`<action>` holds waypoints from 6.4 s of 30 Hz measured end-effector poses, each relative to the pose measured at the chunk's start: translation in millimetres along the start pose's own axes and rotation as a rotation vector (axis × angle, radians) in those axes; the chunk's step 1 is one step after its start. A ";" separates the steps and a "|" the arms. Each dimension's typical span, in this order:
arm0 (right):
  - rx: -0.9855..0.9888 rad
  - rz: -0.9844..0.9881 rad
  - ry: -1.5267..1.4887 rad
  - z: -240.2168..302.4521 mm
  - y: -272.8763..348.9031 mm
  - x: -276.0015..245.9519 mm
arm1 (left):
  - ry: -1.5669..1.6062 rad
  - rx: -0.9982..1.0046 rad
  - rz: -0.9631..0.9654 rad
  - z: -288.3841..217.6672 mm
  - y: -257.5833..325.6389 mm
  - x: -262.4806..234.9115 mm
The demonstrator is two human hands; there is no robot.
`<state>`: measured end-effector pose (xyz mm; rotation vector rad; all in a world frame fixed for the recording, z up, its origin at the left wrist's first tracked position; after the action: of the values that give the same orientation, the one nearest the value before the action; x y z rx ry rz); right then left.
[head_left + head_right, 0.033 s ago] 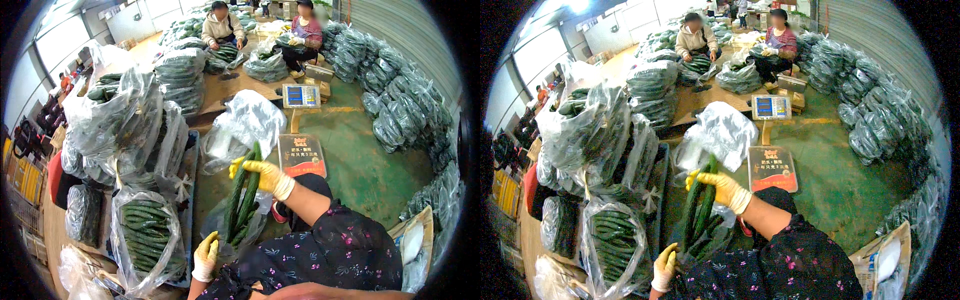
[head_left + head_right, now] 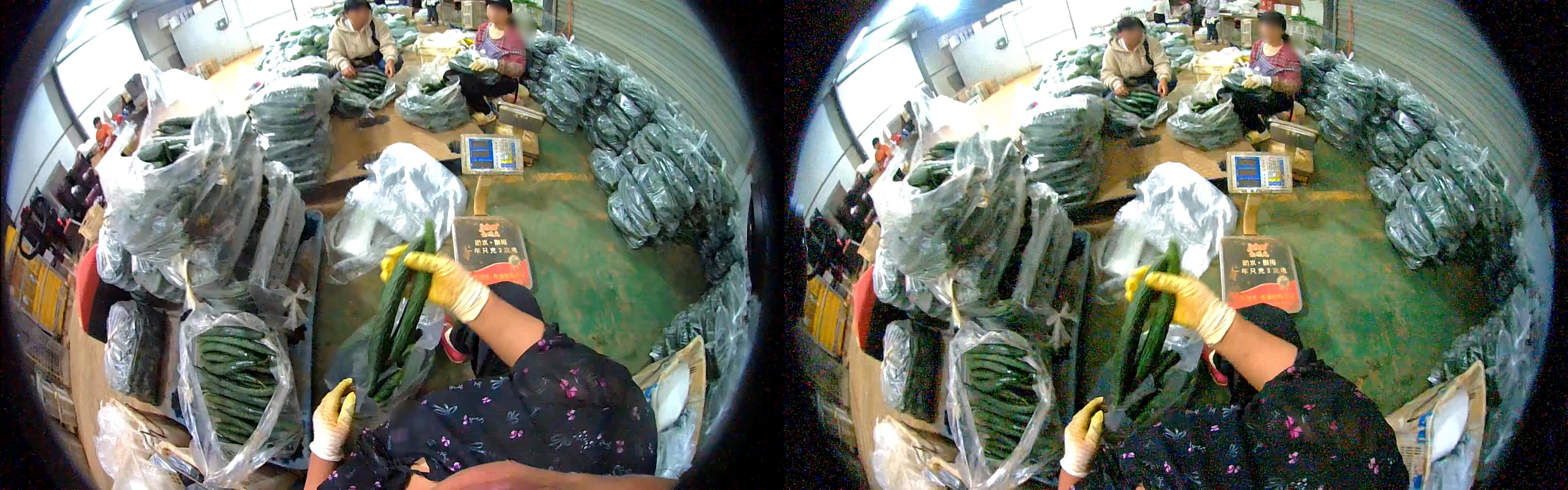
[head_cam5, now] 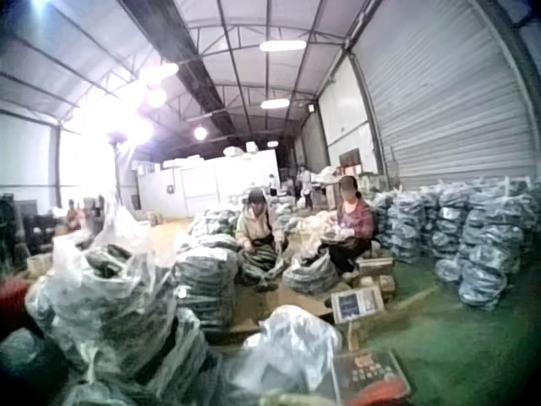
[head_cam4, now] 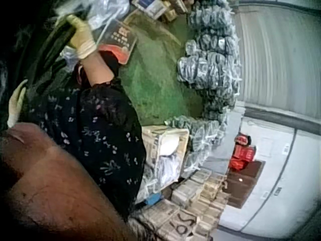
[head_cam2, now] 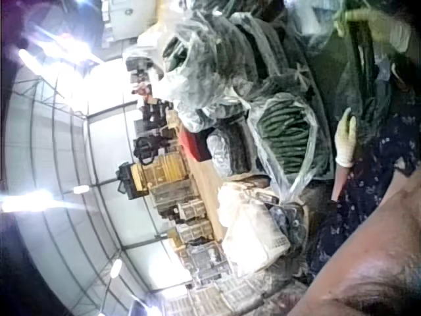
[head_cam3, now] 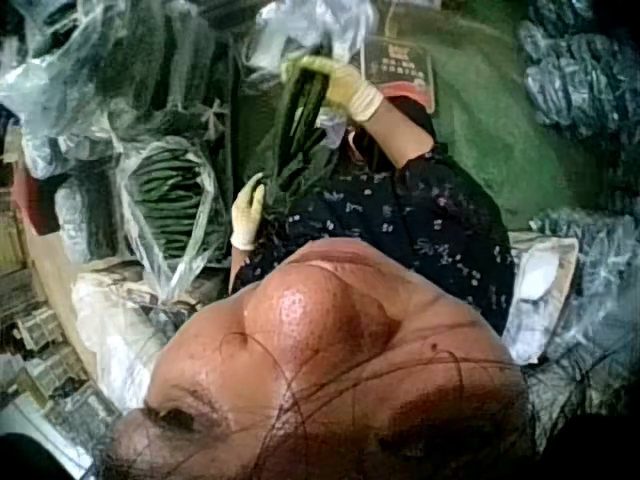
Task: The person sorts and packs cucumbers into plastic bags by hand, carefully arranging them in a container and occasionally using shears to trim ends.
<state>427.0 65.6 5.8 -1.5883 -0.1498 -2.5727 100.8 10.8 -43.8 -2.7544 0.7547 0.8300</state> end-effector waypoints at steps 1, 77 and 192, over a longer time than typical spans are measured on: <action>-0.067 -0.032 0.020 16.3 3.9 -2.7 | -0.096 0.028 0.011 -4.4 -6.1 -0.2; -0.091 -0.301 0.403 -66.9 48.4 -38.0 | 0.219 -0.122 -0.085 59.3 77.8 76.5; 0.896 -0.390 1.805 -20.1 -32.0 -106.7 | 1.331 -0.460 -0.107 31.6 101.0 -4.6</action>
<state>451.9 99.2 -99.4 1.1549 -1.1205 -2.4027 30.8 -64.6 -68.9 -3.4633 0.5354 -1.1654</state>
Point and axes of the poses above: each hand's wrist, its own y-axis away from the middle knuckle, its own x-axis out of the palm, z = x × y, the point moved 1 cm from there along -y, towards the middle knuckle, and after that the axes turned 4 degrees about x, right-handed, at the moved point
